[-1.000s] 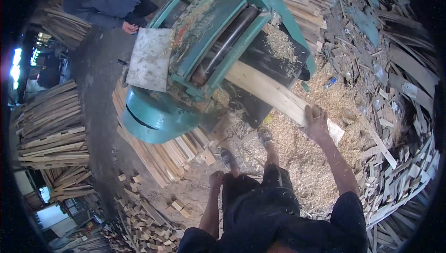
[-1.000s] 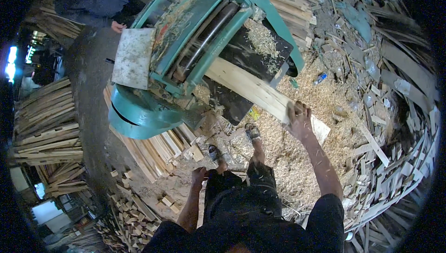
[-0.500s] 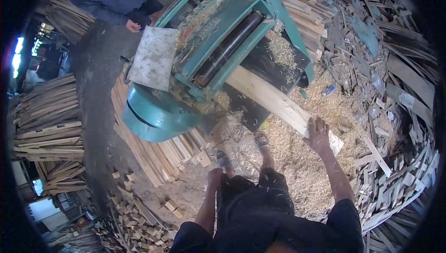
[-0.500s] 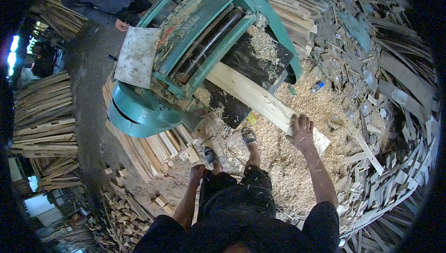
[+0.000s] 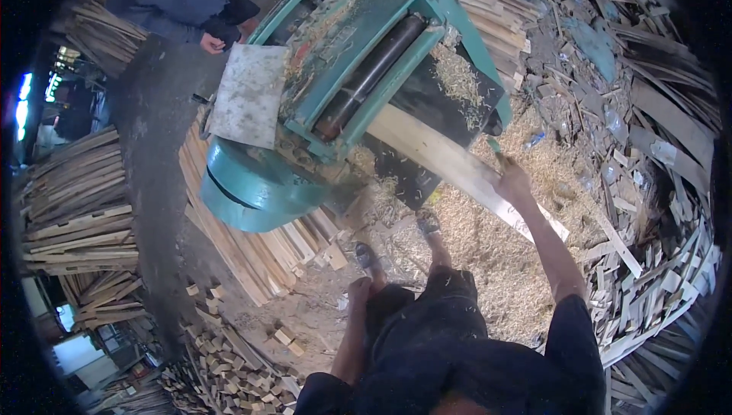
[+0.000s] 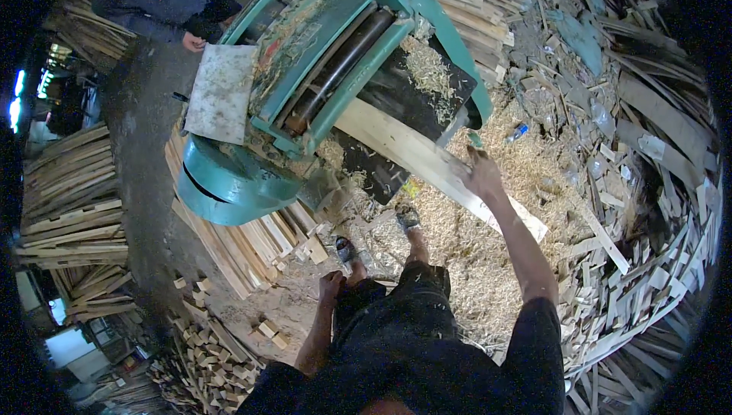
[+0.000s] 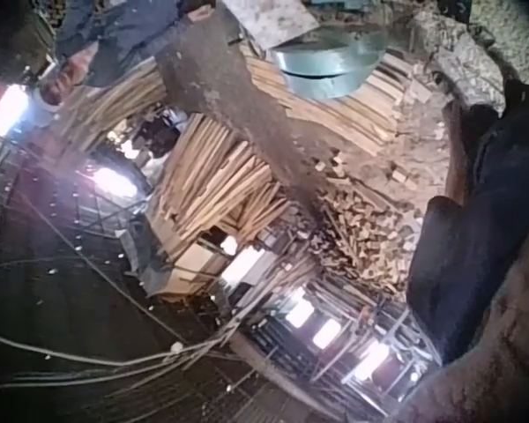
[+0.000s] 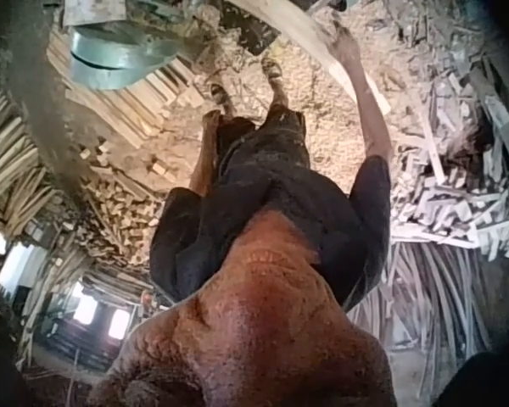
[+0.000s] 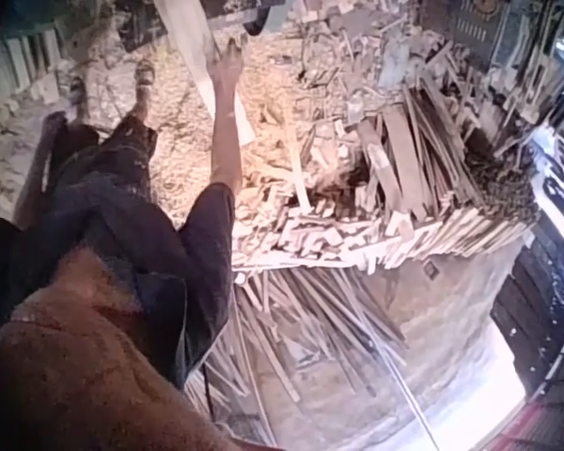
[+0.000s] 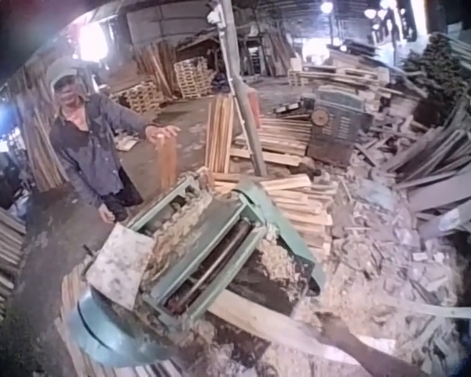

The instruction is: Feeding wooden planks into a woodworking machine for processing.

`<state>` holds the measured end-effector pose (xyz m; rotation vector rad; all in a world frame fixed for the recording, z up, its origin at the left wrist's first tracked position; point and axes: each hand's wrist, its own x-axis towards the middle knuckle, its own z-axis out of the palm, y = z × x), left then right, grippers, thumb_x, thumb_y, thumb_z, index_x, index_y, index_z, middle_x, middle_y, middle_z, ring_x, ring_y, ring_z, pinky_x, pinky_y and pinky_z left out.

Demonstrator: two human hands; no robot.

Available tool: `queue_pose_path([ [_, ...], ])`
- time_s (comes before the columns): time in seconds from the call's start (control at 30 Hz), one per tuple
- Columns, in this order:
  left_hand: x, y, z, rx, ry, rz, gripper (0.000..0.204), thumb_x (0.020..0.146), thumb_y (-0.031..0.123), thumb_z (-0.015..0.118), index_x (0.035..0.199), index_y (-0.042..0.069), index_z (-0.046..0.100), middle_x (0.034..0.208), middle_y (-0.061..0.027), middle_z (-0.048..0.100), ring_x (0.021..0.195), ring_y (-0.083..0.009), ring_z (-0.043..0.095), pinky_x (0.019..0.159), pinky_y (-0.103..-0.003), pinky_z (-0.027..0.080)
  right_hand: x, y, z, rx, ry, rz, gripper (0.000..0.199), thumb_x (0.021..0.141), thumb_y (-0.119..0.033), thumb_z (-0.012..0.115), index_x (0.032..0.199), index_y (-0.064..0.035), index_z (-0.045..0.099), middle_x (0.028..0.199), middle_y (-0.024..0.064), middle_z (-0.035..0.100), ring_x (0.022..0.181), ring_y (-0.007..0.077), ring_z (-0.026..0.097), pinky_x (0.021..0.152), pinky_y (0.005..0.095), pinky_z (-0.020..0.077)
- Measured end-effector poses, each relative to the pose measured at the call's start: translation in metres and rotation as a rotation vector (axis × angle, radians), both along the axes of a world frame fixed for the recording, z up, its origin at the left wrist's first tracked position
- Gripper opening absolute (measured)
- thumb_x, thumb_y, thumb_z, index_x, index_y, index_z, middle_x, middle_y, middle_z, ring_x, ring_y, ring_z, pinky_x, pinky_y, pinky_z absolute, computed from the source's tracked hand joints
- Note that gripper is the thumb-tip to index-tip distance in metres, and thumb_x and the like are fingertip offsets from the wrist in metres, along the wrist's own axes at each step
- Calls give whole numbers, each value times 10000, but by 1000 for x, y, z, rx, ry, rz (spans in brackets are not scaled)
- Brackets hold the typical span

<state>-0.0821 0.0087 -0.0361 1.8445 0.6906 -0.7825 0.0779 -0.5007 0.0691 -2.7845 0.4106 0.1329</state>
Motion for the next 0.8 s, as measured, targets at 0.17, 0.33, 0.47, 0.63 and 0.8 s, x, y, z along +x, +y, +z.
queue_pose_path([
  [0.17,-13,10,16,-74,28,146,324,815,230,598,975,-50,629,745,-74,631,603,-143,564,546,-265,445,56,5,-39,225,-133,101,615,813,-592,507,912,4,624,750,234,613,703,372,615,606,450,484],
  [0.33,-31,26,-4,38,52,56,305,814,228,607,934,-53,627,725,-57,621,607,-138,558,546,-269,443,61,-5,-74,237,45,8,392,844,-398,585,972,-33,646,873,191,654,817,325,628,709,387,479],
  [0.47,-41,22,1,-22,-56,137,282,814,226,607,889,-45,628,716,-50,613,599,-132,553,544,-273,443,57,-4,-81,243,-166,286,380,856,-381,584,936,-16,653,813,186,649,791,280,624,723,366,470],
  [0.63,-32,6,26,-94,18,136,340,807,305,509,756,-10,626,658,-69,593,602,-155,526,565,-313,426,71,9,-55,418,221,87,493,860,-457,551,971,16,637,884,194,654,855,282,618,777,382,462],
  [0.8,-31,3,37,-25,-44,171,336,814,280,510,763,-31,625,676,-85,607,616,-147,538,563,-314,432,78,26,-46,611,-106,165,542,862,-491,525,1010,22,617,933,171,658,904,290,613,789,395,456],
])
